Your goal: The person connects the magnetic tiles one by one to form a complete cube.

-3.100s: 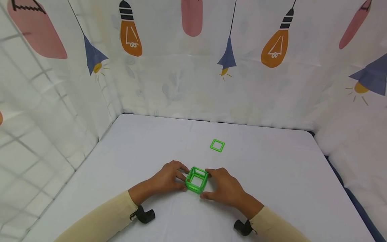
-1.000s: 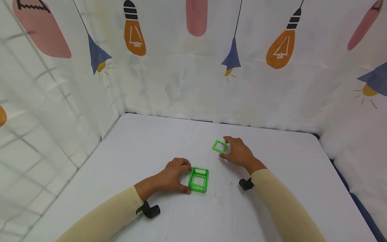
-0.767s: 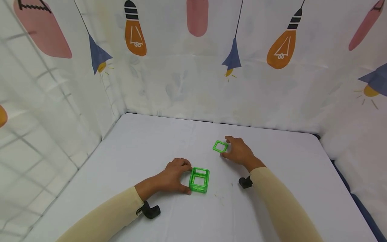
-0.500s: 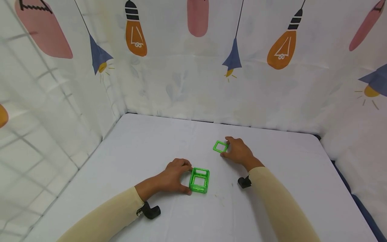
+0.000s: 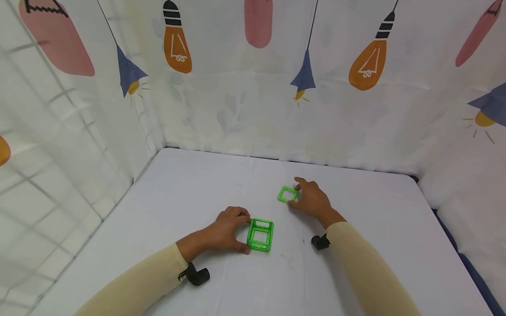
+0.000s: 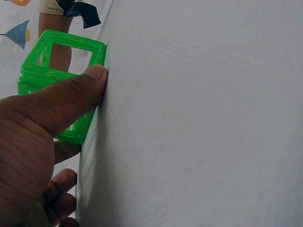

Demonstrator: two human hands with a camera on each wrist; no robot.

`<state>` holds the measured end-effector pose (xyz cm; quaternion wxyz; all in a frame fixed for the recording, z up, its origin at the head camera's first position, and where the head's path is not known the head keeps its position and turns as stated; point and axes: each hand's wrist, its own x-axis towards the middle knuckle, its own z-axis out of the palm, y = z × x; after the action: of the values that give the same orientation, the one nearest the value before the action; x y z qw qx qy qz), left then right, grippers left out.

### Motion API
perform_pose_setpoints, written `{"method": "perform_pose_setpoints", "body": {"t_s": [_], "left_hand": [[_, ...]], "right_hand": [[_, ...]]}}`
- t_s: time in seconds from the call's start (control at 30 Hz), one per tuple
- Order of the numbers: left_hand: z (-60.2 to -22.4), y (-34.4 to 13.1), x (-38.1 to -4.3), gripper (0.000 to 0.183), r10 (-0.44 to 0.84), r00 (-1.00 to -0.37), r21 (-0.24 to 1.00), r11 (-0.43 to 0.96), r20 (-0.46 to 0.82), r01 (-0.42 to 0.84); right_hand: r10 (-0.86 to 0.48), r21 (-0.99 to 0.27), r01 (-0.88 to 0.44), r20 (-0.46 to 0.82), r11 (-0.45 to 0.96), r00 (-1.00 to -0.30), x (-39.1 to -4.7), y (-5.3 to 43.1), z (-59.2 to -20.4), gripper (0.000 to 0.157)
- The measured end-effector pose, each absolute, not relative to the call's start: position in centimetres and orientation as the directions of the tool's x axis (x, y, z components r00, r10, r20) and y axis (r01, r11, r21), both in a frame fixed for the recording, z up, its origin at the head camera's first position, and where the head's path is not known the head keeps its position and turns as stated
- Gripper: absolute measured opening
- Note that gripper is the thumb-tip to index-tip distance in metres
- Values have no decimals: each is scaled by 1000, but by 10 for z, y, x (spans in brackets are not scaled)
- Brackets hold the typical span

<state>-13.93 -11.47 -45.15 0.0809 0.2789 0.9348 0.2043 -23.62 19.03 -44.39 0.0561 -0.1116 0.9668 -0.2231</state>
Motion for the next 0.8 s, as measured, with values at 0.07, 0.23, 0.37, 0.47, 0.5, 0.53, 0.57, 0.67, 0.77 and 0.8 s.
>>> {"method": "perform_pose_setpoints", "body": {"t_s": [0.07,0.23,0.37,0.47,0.5,0.53,0.57,0.67,0.77,0.8], "left_hand": [[-451,-114,-139,73,554,-832,423,763,-37,489],[-451,-114,-140,73,552,-833,418,766,-36,489],[-449,-114,-140,73,549,-835,417,768,-41,485],[-447,-114,-139,73,548,-835,413,772,-46,484],[-447,-114,-139,73,548,-835,412,772,-47,483],[-447,-114,-139,74,547,-836,413,772,-47,483],[-446,-114,-138,74,547,-836,414,772,-47,482],[-446,-113,-138,74,546,-837,422,770,-46,479],[-446,-113,-137,74,546,-837,426,768,-47,477],[-446,-113,-137,74,546,-836,427,768,-46,478]], "right_hand": [[-248,-446,-201,-47,872,-968,-233,190,-441,92],[-287,-459,-250,-10,852,-958,-222,189,-431,91],[-311,-472,-275,2,838,-950,-212,186,-423,90],[-321,-476,-284,4,833,-947,-205,184,-418,91],[-326,-476,-289,5,831,-945,-203,184,-416,91],[-332,-475,-295,7,829,-943,-201,183,-415,92],[-338,-476,-301,8,826,-941,-199,183,-414,92],[-354,-472,-319,17,822,-935,-194,183,-411,94],[-369,-463,-339,28,819,-929,-189,183,-409,95],[-373,-458,-346,34,819,-927,-188,184,-408,95]]}}
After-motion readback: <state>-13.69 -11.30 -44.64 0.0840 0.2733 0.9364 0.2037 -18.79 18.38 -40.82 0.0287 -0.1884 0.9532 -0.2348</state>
